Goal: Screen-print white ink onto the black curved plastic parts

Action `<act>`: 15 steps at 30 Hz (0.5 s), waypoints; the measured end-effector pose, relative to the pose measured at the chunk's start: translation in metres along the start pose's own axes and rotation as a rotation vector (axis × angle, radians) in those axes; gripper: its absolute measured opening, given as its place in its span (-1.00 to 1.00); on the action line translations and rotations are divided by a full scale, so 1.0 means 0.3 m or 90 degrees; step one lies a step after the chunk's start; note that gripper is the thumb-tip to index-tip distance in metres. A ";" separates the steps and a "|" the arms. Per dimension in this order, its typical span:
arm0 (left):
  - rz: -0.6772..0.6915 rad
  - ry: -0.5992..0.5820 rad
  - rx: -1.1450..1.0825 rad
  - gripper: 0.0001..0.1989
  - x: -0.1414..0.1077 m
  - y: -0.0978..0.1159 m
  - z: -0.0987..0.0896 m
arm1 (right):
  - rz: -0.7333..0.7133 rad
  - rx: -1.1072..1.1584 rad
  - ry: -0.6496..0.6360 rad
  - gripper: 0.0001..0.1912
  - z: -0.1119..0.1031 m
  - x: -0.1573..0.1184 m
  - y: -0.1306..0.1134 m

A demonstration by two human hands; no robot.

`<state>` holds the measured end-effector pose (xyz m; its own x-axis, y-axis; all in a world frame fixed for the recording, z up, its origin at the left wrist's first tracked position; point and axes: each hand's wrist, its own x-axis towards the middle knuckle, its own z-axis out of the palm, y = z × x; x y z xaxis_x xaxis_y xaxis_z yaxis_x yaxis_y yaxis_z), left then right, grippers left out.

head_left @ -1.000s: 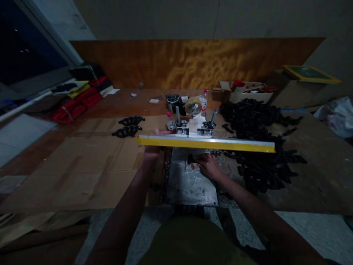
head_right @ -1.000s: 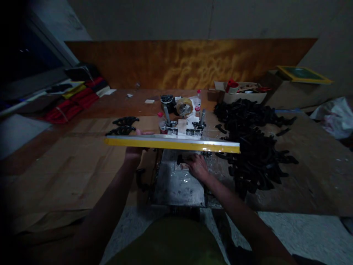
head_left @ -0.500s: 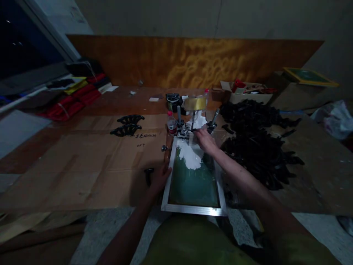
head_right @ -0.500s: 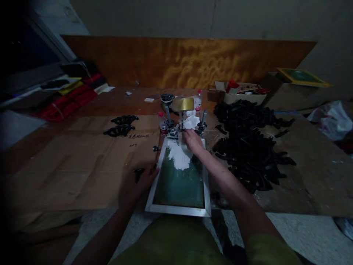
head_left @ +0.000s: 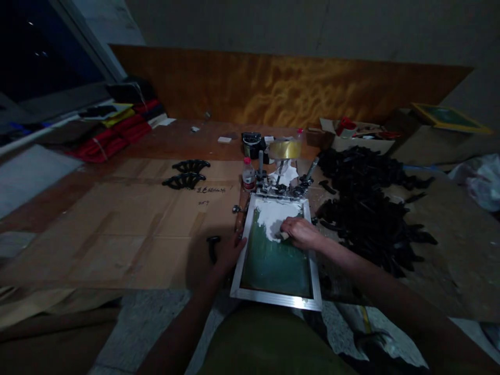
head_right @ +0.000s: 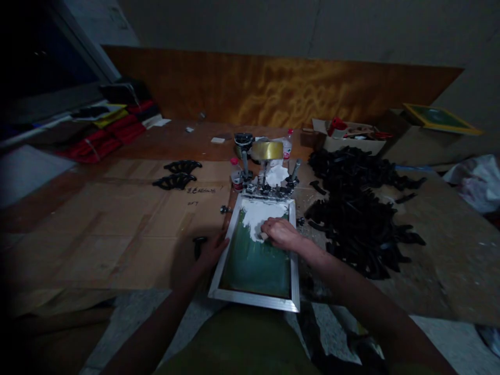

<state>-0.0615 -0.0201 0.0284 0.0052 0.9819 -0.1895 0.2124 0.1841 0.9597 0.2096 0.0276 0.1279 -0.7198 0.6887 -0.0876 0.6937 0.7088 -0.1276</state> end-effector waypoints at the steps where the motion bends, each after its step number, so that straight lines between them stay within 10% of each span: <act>1: 0.001 -0.001 0.004 -0.45 -0.002 0.005 -0.001 | 0.024 0.006 0.023 -0.81 -0.004 0.012 0.003; 9: -0.018 -0.005 0.033 -0.44 -0.030 0.080 -0.015 | -0.001 -0.009 0.122 -0.74 0.099 -0.047 -0.045; 15: -0.007 -0.044 0.035 -0.40 -0.039 0.132 -0.050 | 0.142 0.039 0.169 -0.58 -0.048 0.078 0.044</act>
<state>-0.0679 -0.0236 0.0716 0.0695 0.9740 -0.2155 0.2668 0.1900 0.9448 0.2023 0.0554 0.1384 -0.5137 0.8467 0.1385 0.8242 0.5318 -0.1946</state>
